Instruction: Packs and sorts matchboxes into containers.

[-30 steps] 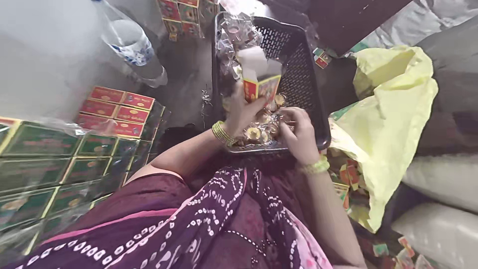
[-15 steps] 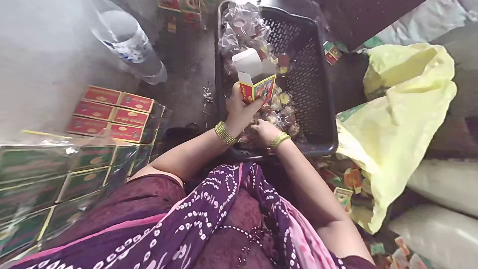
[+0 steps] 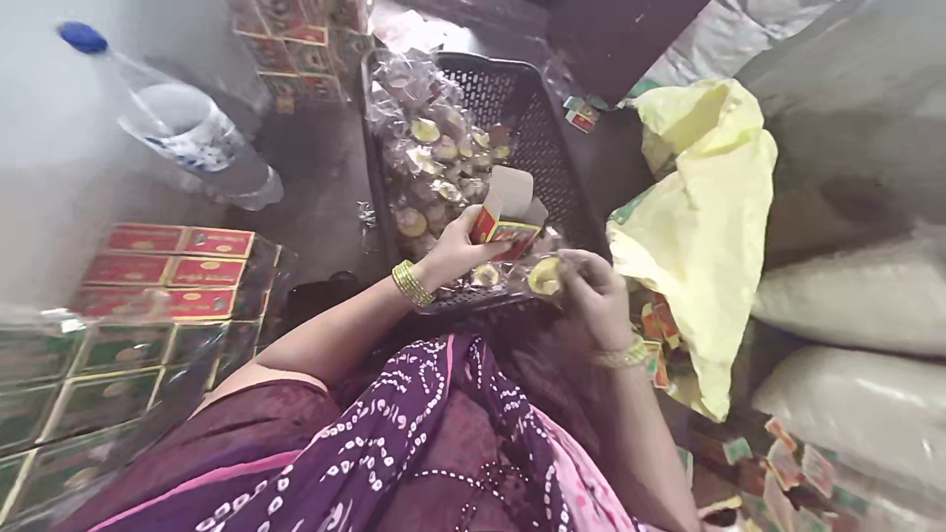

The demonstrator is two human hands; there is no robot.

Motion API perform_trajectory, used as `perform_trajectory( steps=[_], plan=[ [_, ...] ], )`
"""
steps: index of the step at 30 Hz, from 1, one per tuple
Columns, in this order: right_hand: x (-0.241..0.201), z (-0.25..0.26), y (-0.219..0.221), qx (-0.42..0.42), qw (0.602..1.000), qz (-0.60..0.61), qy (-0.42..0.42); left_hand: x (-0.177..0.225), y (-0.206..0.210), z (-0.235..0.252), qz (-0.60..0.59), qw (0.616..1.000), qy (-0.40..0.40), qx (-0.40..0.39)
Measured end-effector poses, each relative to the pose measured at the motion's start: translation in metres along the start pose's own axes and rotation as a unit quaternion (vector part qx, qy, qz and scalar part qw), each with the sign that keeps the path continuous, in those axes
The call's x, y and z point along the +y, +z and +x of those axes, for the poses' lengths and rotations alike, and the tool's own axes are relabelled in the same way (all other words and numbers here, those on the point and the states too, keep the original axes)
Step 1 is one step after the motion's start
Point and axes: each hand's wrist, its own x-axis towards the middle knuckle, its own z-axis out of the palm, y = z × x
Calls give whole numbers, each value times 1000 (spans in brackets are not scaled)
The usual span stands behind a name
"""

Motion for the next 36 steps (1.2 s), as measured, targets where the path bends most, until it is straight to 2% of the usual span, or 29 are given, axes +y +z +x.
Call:
perform_trajectory(
  steps=[2,4,7,9,11,16,18,20,22,24,26,28,30,34,36],
  plan=[
    [-26,-26,-17,113,989,92,-25,5,19,-3,-13,997,10,-78],
    [-44,-48,-28,209,972,66,-84,16,44,-9,-44,982,28,-179],
    [-44,-77,-45,288,920,-180,-195,28,88,-21,-30,954,75,-289],
    [-40,-102,-56,295,865,-348,-208,31,115,-30,-28,944,86,-316],
    [-36,-130,-67,286,837,-426,-188,30,141,-38,-44,944,71,-319],
    [-36,-204,-97,245,859,-440,-90,16,196,-54,-50,924,48,-375],
    [-35,-235,-106,284,872,-397,-32,9,220,-61,-42,904,49,-422],
    [-31,-262,-109,351,858,-375,21,4,243,-67,-52,881,45,-468],
    [-27,-284,-109,381,840,-383,53,1,267,-74,-64,861,33,-503],
    [-26,-305,-111,355,837,-409,78,-5,289,-80,-49,841,31,-538],
    [-26,-323,-115,287,855,-422,96,-12,307,-82,-36,809,37,-585],
    [-24,-334,-119,212,886,-397,110,-17,318,-82,-20,767,61,-639],
    [-15,-339,-112,175,904,-370,122,-18,324,-85,12,730,109,-675],
    [6,-345,-78,177,909,-348,147,-22,336,-90,124,687,245,-673],
    [7,-356,-75,200,923,-299,141,-24,341,-88,165,684,240,-669]
  ],
)
